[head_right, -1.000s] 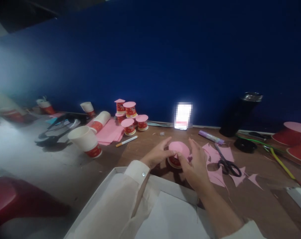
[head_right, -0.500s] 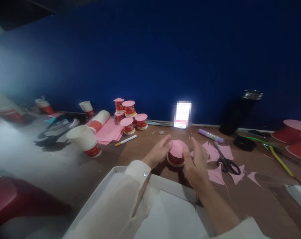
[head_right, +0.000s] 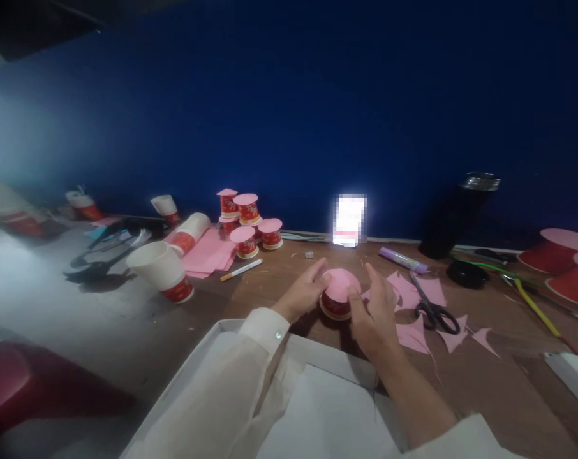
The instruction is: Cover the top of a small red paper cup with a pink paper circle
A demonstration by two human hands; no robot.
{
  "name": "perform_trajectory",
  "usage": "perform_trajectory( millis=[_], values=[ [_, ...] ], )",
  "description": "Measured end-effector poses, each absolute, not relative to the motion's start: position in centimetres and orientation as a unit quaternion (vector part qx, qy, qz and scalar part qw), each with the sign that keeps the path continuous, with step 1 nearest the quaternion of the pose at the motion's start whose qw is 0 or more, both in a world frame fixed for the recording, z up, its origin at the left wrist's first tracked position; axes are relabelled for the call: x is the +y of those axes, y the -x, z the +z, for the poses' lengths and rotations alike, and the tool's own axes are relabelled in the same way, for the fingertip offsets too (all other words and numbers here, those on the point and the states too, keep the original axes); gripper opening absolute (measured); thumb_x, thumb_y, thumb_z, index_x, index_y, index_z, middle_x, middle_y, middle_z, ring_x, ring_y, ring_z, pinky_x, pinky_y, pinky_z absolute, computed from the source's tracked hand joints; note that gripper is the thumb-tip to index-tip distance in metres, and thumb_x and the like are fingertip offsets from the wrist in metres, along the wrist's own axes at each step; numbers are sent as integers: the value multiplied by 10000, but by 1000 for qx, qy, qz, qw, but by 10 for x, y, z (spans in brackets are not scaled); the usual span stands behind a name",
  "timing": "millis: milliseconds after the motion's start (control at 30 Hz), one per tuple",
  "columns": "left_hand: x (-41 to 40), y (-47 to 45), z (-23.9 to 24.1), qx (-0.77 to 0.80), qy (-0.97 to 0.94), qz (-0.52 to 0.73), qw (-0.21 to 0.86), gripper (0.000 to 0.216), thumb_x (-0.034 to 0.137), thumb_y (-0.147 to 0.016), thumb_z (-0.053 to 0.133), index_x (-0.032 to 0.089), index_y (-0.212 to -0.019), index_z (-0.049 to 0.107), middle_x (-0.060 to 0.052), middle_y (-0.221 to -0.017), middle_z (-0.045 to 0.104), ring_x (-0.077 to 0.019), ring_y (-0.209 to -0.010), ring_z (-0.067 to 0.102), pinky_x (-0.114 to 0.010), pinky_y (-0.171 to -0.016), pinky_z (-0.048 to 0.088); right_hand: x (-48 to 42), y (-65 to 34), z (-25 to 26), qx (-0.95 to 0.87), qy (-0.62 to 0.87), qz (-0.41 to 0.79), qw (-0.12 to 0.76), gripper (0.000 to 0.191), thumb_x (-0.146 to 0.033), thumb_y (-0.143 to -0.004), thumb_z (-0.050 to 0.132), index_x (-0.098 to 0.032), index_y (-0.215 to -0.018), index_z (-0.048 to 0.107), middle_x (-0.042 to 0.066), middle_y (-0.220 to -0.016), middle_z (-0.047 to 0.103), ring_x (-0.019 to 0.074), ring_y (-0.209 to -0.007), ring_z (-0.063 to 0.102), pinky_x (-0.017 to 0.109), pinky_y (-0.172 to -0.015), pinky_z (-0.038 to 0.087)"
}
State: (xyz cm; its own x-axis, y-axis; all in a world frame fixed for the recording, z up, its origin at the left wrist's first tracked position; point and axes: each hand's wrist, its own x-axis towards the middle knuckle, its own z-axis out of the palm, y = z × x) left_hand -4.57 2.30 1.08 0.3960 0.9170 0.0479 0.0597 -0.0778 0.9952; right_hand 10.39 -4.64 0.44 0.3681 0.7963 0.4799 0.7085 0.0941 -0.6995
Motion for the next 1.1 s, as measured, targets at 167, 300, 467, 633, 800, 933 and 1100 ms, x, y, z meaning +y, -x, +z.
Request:
perform_trajectory(
  millis=[167,300,467,633,800,933,1100],
  values=[
    [25,45,6,384,-619,397,559,680,415,-930,604,193,-1548,425,-131,-1626,377,-269,-1503,365,-406,-1243,267,-45,-104,2,-566,664,33,488,702,-516,-898,458,-54,-1423,512,250,-1437,558,376,-1350,472,600,-1149,325],
    [21,45,14,387,-576,398,600,705,432,-944,591,166,-1565,389,-143,-1626,369,-265,-1490,390,-390,-1226,306,-46,-103,5,-565,653,27,504,654,-515,-923,440,-94,-1416,521,227,-1428,566,354,-1361,469,593,-1154,319],
    [12,44,34,410,-545,416,602,614,358,-997,502,137,-1560,398,-135,-1609,395,-227,-1496,379,-335,-1240,267,-45,-103,9,-535,650,21,539,569,-488,-954,399,-153,-1386,558,183,-1419,572,332,-1382,450,585,-1160,311],
    [9,39,39,427,-549,430,576,572,322,-995,519,137,-1532,453,-145,-1560,471,-234,-1481,404,-336,-1251,243,-39,-104,5,-528,657,11,539,577,-460,-944,406,-128,-1391,557,203,-1400,587,343,-1348,476,594,-1137,335],
    [11,34,34,416,-540,440,585,574,254,-976,539,139,-1531,450,-169,-1548,482,-234,-1446,460,-353,-1226,309,-33,-104,0,-538,664,5,519,605,-448,-939,400,-99,-1412,542,218,-1408,579,353,-1357,467,593,-1142,324],
    [14,33,31,411,-537,437,593,600,248,-956,576,124,-1529,448,-189,-1549,474,-250,-1436,472,-360,-1217,326,-33,-104,-1,-547,669,12,503,621,-428,-932,392,-80,-1427,527,225,-1438,560,356,-1385,440,602,-1166,282],
    [13,34,33,411,-538,428,599,584,217,-966,538,126,-1534,437,-179,-1557,467,-234,-1440,467,-354,-1218,324,-32,-106,0,-539,684,24,491,627,-426,-913,414,-95,-1435,519,222,-1438,553,364,-1400,425,598,-1159,294]
  ],
)
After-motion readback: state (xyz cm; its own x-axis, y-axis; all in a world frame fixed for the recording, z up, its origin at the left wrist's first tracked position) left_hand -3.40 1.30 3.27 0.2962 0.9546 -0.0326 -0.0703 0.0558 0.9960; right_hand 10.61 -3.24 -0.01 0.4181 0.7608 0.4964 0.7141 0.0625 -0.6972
